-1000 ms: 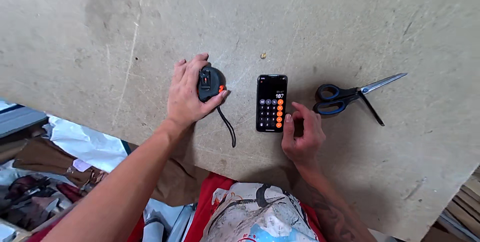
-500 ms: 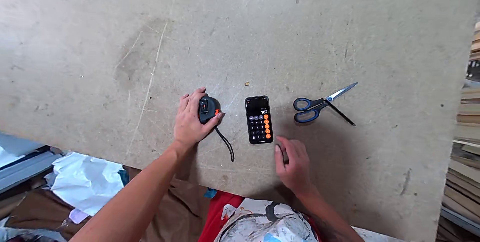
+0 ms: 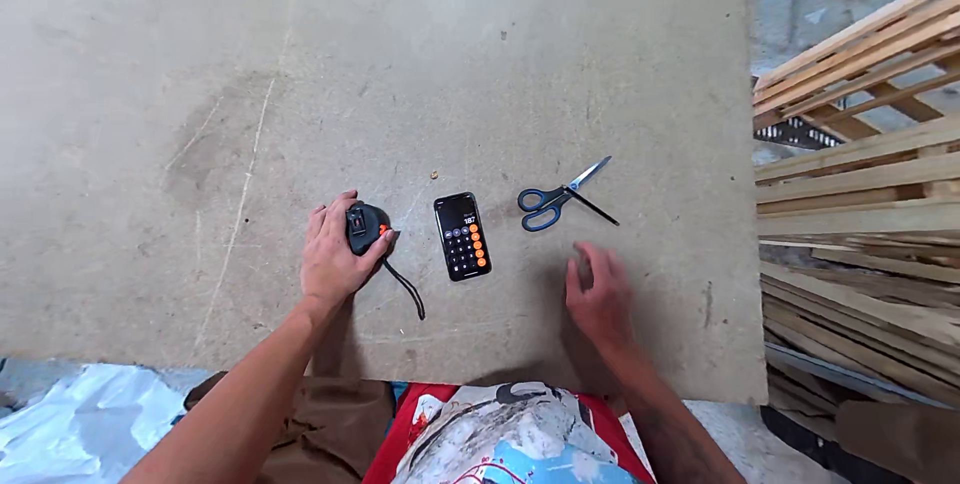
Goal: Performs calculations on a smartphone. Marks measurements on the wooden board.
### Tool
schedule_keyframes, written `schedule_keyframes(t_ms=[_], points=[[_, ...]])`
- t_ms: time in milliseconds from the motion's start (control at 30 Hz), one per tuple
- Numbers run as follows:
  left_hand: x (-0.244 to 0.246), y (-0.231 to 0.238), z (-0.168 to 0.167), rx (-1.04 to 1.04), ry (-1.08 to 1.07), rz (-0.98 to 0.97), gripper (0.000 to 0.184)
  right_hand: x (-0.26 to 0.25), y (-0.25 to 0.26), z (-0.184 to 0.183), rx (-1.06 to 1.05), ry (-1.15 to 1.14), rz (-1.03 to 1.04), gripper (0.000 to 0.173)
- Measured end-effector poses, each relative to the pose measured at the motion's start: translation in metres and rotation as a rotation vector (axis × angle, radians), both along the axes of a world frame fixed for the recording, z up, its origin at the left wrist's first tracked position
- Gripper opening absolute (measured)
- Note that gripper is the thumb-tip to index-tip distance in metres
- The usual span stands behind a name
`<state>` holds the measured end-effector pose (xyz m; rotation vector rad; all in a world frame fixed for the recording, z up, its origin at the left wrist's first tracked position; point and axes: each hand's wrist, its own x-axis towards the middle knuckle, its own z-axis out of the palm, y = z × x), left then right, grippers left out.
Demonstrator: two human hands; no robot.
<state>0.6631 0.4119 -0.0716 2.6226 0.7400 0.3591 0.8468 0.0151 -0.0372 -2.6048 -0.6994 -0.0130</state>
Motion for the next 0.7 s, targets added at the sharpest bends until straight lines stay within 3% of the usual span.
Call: schedule_keyframes(t_ms=[100,233,300,367,400,467,567,633,700], points=[[0.001,-0.003,-0.001,0.008,0.029,0.022,0.084,0.064,0.011,-0.003,-0.105,0.04,-0.105,0.052],[0.001,-0.005,0.001,0.009,0.016,0.016,0.083,0.093,0.009,0.001,-0.193,0.269,0.014,0.025],[0.002,-0.008,0.004,-0.004,0.032,0.023,0.084,0.079,0.001,0.013,-0.284,0.34,0.038,0.027],[0.004,-0.008,0.005,-0.015,0.051,0.028,0.085,0.054,-0.02,0.028,-0.224,0.431,-0.024,0.064],[0.006,-0.007,0.006,-0.022,0.054,0.03,0.086,0.042,-0.035,0.035,-0.073,0.5,-0.076,0.082],[0.006,-0.007,0.008,-0.035,0.068,0.035,0.087,0.015,-0.072,0.047,0.35,0.718,-0.183,0.092],[0.001,-0.013,0.011,-0.057,0.115,0.059,0.087,-0.026,-0.129,0.056,0.734,0.959,-0.265,0.062],[0.004,-0.012,0.011,-0.05,0.114,0.062,0.087,-0.044,-0.156,0.047,0.84,1.043,-0.211,0.055],[0.005,-0.012,0.01,-0.048,0.107,0.065,0.086,-0.064,-0.161,0.039,0.843,1.043,-0.203,0.034]])
